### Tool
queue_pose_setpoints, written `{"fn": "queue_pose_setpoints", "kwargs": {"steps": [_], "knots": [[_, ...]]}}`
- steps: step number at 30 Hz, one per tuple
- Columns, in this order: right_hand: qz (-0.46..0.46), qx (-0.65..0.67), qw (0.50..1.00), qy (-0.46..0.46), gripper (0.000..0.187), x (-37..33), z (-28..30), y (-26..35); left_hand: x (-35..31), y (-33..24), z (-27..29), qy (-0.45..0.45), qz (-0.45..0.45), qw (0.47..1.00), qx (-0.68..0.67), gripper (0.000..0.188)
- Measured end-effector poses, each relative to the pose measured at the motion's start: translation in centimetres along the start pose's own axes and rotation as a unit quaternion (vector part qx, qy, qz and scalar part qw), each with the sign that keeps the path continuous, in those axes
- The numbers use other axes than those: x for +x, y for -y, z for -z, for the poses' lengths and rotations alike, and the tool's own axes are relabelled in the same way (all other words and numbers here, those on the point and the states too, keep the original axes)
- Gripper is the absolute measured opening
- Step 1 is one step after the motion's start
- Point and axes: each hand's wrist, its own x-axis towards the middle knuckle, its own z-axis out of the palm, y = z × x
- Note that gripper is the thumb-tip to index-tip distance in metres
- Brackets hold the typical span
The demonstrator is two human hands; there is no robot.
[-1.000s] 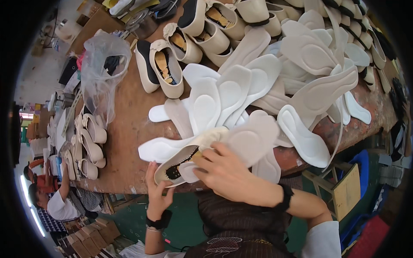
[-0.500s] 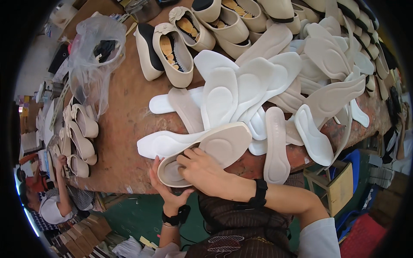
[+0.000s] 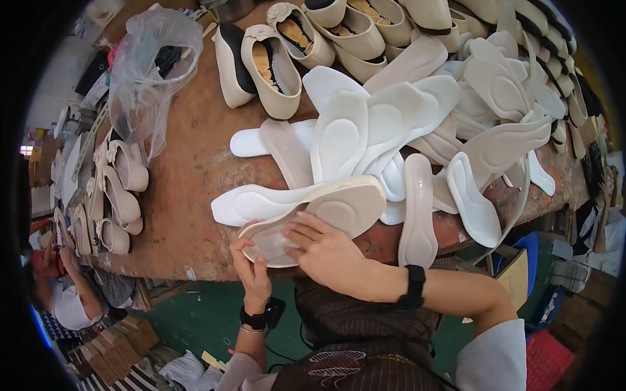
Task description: The person inserts white insoles into beige high-heeled shoes on a cluttered workbench. They repeatedly pick up a shoe, place an insole inside, and press it down with their hand. The camera shakes violently at times, obscuring the view.
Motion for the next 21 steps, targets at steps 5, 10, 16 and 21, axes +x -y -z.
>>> {"fn": "queue_pose_setpoints", "kwargs": {"steps": [5,10,16,21], "knots": [[-0.054,-0.054,0.996,-0.054,0.029,-0.2,2.2,0.1,0.2,-3.0,-1.9,0.009,0.004,0.999,0.050,0.051],[-0.306,-0.086,0.909,-0.269,0.047,-0.2,7.8,-3.8,-3.4,-8.3,-7.9,0.149,-0.066,0.954,0.252,0.084],[-0.237,0.103,0.954,-0.151,0.058,-6.3,11.1,-2.0,-1.7,-12.2,-11.9,0.262,-0.089,0.907,0.319,0.040],[-0.231,-0.020,0.968,-0.094,0.035,-10.7,5.6,0.6,-2.7,-12.0,-13.2,0.293,-0.104,0.865,0.395,0.022]]}}
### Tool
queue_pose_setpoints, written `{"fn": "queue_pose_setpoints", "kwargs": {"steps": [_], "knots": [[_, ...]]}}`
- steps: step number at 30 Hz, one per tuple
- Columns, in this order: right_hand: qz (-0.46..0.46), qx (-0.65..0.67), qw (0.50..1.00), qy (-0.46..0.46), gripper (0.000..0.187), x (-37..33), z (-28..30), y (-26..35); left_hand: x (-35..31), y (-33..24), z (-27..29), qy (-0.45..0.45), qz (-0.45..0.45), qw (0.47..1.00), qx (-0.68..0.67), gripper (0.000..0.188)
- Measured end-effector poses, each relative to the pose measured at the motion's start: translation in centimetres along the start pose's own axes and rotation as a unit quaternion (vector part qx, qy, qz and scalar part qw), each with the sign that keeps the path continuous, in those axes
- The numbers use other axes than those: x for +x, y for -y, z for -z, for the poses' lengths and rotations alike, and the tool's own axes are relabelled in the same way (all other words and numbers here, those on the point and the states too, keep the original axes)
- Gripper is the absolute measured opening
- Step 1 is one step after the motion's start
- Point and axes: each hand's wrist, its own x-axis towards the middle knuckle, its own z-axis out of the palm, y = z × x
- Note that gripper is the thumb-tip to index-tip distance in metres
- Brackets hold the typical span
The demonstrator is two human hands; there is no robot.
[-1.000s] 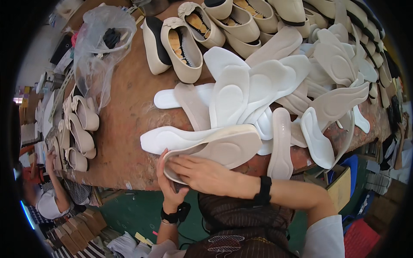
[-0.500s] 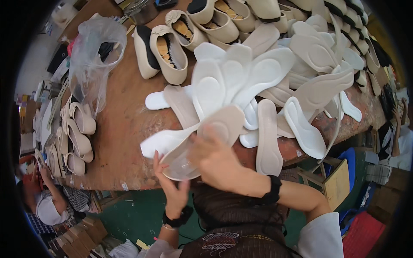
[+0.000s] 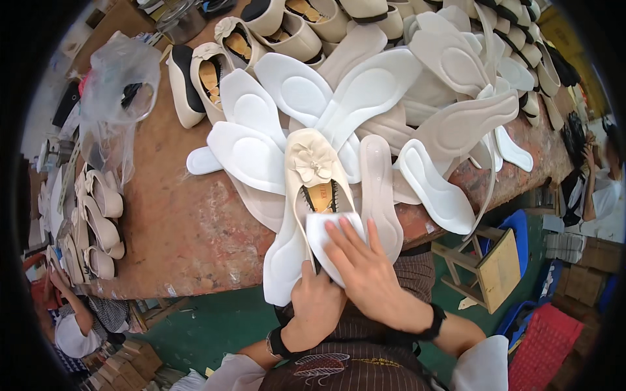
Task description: The person inserts white insoles into beige high-heeled shoes on a cluttered workbench. They repeatedly pick up a shoe, place an insole inside, and press it down with their hand. The camera shakes violently at times, obscuring the view.
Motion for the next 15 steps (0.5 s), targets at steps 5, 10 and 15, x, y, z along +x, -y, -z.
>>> {"fn": "queue_pose_setpoints", "kwargs": {"steps": [5,10,15], "knots": [[-0.051,0.020,0.991,0.120,0.058,9.5,-1.2,-2.5,0.7,0.5,0.4,-0.039,-0.003,0.999,0.018,0.036],[-0.065,-0.093,0.993,0.039,0.073,3.7,-2.7,0.1,0.4,1.3,0.0,-0.020,-0.007,0.998,-0.067,0.035],[-0.082,-0.067,0.994,0.011,0.066,6.3,-3.9,-1.0,0.6,1.4,0.1,-0.028,-0.020,0.996,-0.087,0.031]]}}
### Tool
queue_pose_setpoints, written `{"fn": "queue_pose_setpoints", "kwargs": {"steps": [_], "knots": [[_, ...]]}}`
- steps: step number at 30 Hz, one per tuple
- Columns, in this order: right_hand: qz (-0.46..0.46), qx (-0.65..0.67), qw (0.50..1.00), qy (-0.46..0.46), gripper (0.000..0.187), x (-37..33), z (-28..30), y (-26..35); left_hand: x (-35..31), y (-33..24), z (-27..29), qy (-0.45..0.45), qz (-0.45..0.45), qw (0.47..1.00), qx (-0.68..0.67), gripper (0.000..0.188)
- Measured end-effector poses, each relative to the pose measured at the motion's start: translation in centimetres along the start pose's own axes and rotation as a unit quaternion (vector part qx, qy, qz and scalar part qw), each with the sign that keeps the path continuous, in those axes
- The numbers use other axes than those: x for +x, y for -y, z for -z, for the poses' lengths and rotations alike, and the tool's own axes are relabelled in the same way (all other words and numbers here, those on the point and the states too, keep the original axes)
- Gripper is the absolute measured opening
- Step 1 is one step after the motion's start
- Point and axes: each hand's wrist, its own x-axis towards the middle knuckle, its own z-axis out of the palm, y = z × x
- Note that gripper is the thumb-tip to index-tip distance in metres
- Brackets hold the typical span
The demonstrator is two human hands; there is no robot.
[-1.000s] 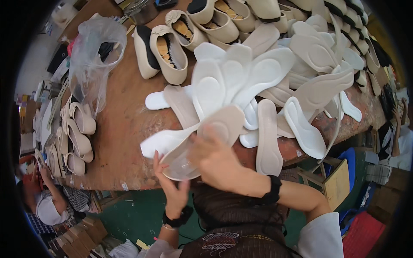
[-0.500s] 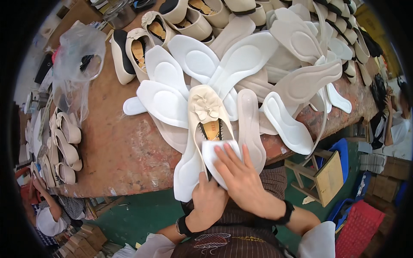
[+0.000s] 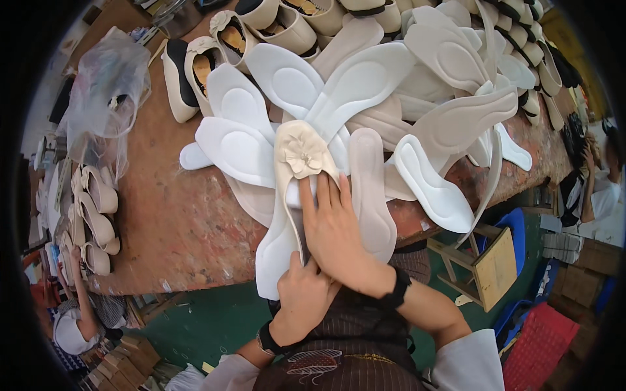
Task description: The person inserts white insoles into beige high-heeled shoes on a cluttered workbench. They repeatedly pick up a shoe, place an insole inside, and press it down with their hand. The camera shakes violently at times, obscuring the view.
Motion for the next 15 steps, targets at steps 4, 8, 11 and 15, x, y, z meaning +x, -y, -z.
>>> {"fn": "queue_pose_setpoints", "kwargs": {"steps": [4,8,11,15], "knots": [[0.000,0.021,1.000,-0.003,0.056,2.2,0.4,-0.8,0.7,-0.3,-0.1,-0.032,0.017,0.999,0.007,0.026],[0.051,-0.028,0.998,-0.024,0.047,-2.3,1.3,0.1,0.1,0.3,0.3,0.001,0.009,1.000,-0.008,0.024],[0.045,0.008,0.999,0.022,0.051,0.3,1.6,-1.1,0.2,0.0,-0.1,-0.012,0.001,1.000,-0.001,0.024],[0.034,-0.028,0.999,-0.011,0.059,1.1,0.1,-0.8,0.6,0.1,0.5,0.014,0.004,1.000,-0.012,0.026]]}}
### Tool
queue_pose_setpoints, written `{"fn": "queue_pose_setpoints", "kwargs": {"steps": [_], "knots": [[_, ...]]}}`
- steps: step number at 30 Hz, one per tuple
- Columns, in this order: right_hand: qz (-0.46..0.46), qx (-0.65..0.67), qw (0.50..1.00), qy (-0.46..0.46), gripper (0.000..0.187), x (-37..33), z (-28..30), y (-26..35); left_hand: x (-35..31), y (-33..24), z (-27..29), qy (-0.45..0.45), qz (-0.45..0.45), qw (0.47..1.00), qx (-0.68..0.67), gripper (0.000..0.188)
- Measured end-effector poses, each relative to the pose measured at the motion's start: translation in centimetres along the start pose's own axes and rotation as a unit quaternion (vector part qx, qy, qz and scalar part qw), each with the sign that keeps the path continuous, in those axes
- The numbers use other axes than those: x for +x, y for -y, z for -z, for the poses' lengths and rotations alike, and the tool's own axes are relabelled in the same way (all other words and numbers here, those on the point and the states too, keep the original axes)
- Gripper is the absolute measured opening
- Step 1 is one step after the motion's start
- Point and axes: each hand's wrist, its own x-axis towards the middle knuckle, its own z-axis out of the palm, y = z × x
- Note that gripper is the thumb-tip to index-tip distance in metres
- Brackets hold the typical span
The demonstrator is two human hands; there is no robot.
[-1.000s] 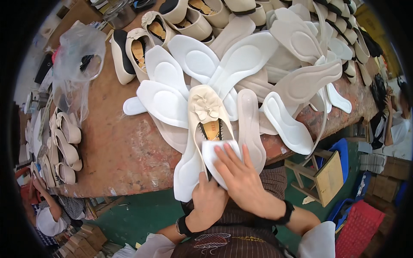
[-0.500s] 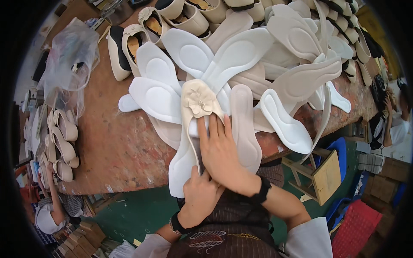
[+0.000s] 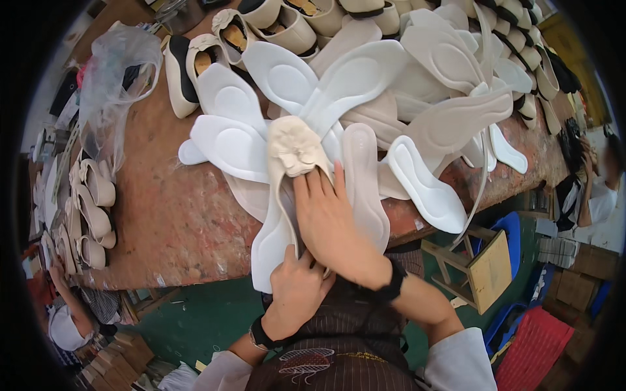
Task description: The person inserts white insoles into beige high-heeled shoes on a cluttered workbench. They repeatedly pick up a shoe, place an insole inside, and press it down with their hand. The camera shakes violently at times, obscuring the view.
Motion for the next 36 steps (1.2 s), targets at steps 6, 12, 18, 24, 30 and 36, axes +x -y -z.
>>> {"fn": "queue_pose_setpoints", "kwargs": {"steps": [6,12,18,24,30,36], "knots": [[-0.026,0.056,0.992,0.108,0.049,3.2,1.8,0.3,0.6,-0.2,0.9,0.020,-0.003,1.000,0.006,0.025],[0.011,-0.026,1.000,-0.004,0.033,3.9,0.0,-0.3,0.6,-0.2,0.5,0.030,0.008,0.999,0.006,0.048],[0.044,-0.068,0.996,-0.046,0.034,4.3,-1.6,-1.0,0.7,-0.5,1.0,0.037,0.005,0.999,0.014,0.058],[0.097,-0.136,0.982,-0.090,0.036,5.4,-2.1,-1.7,1.2,-0.8,0.9,0.036,0.005,0.999,0.027,0.053],[0.189,0.244,0.951,-0.021,0.040,1.2,3.9,-3.3,-0.2,1.2,1.5,-0.051,-0.027,0.998,-0.031,0.032],[-0.192,0.031,0.968,-0.160,0.068,-3.8,2.5,-6.2,-2.1,7.0,11.6,0.030,0.005,0.932,-0.360,0.031]]}}
